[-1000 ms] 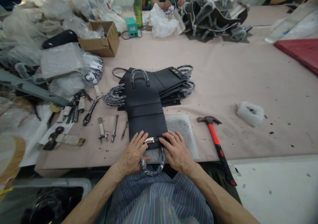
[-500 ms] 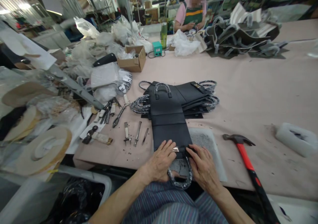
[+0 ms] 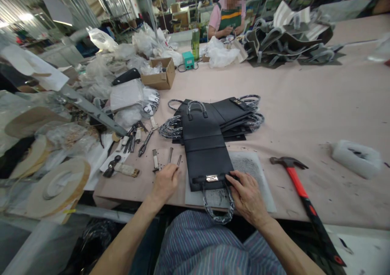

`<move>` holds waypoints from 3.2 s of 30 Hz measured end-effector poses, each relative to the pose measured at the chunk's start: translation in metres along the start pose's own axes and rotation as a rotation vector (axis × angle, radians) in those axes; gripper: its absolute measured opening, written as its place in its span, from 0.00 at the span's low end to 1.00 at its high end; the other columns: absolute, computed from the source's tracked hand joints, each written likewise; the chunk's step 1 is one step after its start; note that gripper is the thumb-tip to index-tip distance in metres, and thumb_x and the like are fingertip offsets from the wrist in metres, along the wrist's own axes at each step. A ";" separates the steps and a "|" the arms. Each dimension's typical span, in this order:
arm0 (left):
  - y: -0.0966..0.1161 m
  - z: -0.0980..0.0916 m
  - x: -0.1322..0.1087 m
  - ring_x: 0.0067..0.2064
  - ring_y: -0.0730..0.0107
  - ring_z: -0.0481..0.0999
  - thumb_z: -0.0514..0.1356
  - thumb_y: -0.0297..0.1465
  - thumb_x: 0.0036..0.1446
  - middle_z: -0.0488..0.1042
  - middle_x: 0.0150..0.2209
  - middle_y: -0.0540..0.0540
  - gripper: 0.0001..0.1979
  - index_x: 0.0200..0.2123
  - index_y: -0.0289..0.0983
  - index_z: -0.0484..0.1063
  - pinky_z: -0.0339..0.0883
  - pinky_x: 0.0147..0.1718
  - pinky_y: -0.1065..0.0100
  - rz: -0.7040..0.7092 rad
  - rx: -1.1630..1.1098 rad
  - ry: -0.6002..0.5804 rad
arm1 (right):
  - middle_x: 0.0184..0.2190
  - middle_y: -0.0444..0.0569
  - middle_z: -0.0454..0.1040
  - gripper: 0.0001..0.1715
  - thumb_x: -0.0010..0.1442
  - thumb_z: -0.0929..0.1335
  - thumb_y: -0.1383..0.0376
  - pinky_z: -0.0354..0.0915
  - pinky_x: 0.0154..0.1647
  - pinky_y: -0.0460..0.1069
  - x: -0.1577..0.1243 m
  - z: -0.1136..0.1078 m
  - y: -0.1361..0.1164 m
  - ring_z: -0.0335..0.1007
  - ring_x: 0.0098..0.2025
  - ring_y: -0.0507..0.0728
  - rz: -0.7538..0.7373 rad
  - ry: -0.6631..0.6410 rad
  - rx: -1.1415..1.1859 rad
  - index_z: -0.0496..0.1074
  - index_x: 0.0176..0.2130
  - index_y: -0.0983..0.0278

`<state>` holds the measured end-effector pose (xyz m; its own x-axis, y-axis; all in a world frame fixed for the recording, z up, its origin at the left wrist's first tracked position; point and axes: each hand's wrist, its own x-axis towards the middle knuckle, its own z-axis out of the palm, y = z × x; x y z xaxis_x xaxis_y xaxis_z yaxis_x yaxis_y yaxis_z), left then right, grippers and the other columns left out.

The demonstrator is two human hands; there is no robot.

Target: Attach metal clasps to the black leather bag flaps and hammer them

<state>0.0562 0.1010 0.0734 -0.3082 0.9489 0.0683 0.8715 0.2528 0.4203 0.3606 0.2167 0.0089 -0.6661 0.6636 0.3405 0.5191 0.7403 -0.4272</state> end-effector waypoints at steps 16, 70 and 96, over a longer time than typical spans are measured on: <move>-0.042 -0.003 0.084 0.32 0.59 0.79 0.67 0.37 0.48 0.74 0.20 0.45 0.10 0.25 0.36 0.74 0.68 0.34 0.67 -0.553 0.176 -0.376 | 0.55 0.54 0.71 0.23 0.65 0.63 0.69 0.57 0.65 0.65 0.004 -0.005 -0.007 0.67 0.57 0.64 0.031 0.007 0.014 0.72 0.57 0.60; 0.023 0.046 -0.024 0.45 0.61 0.82 0.64 0.36 0.61 0.81 0.44 0.42 0.09 0.42 0.37 0.75 0.76 0.47 0.61 -0.105 -0.803 0.284 | 0.56 0.55 0.69 0.22 0.65 0.63 0.70 0.56 0.66 0.66 0.006 -0.010 -0.011 0.65 0.59 0.65 0.060 -0.041 0.028 0.70 0.57 0.60; 0.027 0.064 -0.027 0.48 0.62 0.81 0.62 0.28 0.63 0.79 0.45 0.43 0.04 0.42 0.39 0.71 0.76 0.50 0.55 0.119 -0.763 0.353 | 0.57 0.54 0.69 0.23 0.66 0.63 0.69 0.54 0.67 0.66 0.007 -0.012 -0.012 0.64 0.59 0.65 0.083 -0.050 0.039 0.69 0.58 0.59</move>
<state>0.1122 0.0944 0.0254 -0.4423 0.8143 0.3759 0.4485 -0.1621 0.8790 0.3563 0.2135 0.0265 -0.6477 0.7158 0.2610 0.5532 0.6773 -0.4849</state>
